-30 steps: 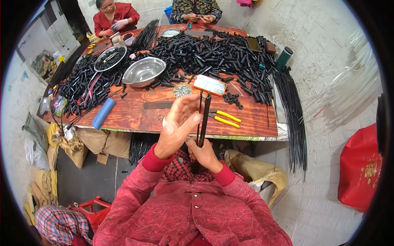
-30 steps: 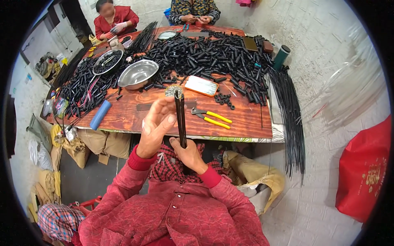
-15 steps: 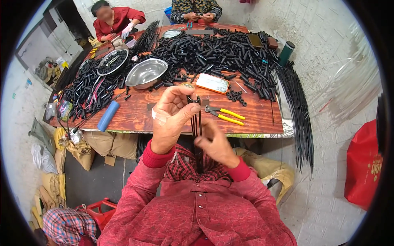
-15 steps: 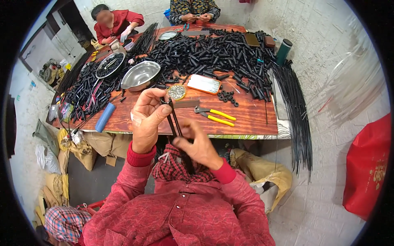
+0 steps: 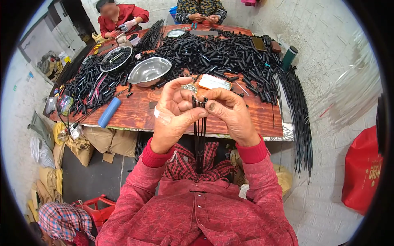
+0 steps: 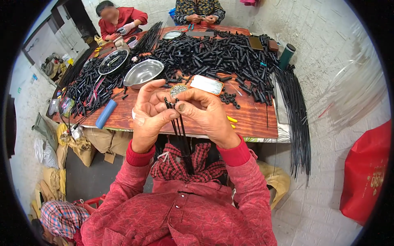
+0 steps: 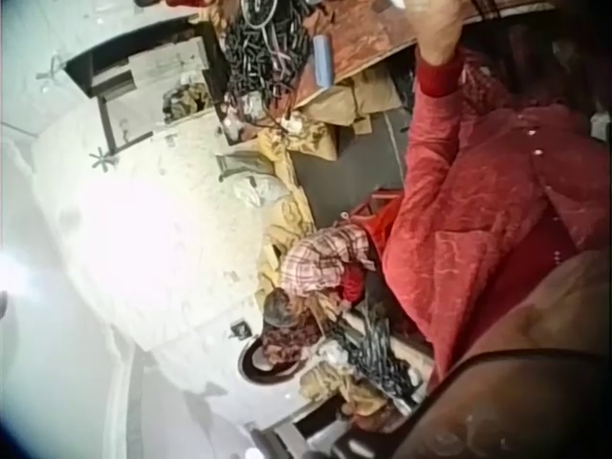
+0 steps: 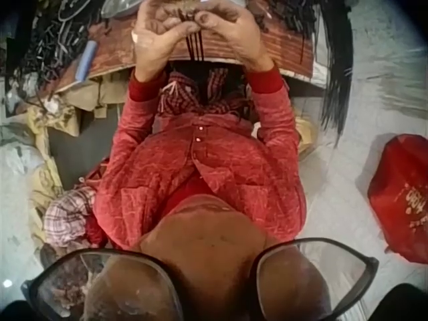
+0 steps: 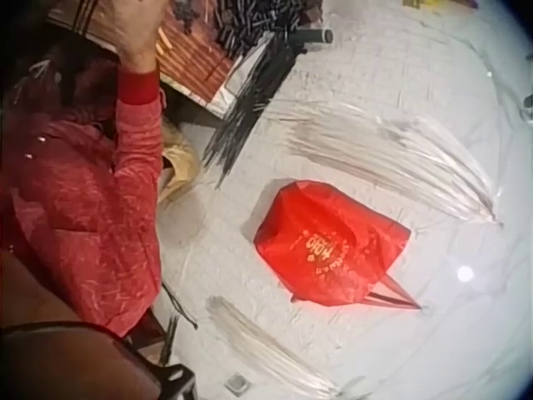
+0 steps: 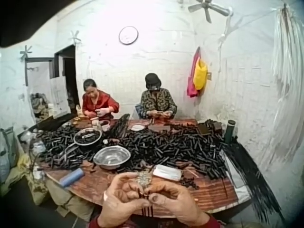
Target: Assembling small plastic components and metal rods onto wire harnesses at an assembly workstation.
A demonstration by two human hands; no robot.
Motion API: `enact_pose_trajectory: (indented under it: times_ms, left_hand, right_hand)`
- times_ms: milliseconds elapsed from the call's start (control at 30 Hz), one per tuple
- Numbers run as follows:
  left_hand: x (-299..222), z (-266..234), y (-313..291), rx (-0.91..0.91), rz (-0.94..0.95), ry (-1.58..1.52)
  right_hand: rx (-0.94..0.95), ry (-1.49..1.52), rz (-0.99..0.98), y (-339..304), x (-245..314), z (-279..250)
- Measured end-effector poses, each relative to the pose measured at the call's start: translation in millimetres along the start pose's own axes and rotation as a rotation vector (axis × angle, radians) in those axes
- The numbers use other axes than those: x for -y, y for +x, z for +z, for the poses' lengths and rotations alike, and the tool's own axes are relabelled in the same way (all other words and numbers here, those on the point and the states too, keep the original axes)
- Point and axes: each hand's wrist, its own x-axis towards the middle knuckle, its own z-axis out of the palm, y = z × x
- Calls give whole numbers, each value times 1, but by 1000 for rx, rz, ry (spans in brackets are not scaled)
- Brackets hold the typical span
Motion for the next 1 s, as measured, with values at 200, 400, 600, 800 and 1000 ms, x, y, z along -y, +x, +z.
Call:
enact_pose_trajectory:
  times_ms: [200,400,600,800,1000]
  left_hand:
    - [-5,-1,-3,52,-66,15]
    - [-7,1,-6,-7,-15,134]
    - [-12,-8,-9,47,-77,30]
    - [-14,-9,-6,92,-114,7]
    - [-11,-13,-8,70,-115,54]
  right_hand:
    - [144,159,62,4,-1,-6]
    - [-68,101,-40,-2,-9,12]
    - [123,230,111,0,-8,5]
    - [139,290,107,0,-13,2]
    - [178,170,98,-2,-1,5]
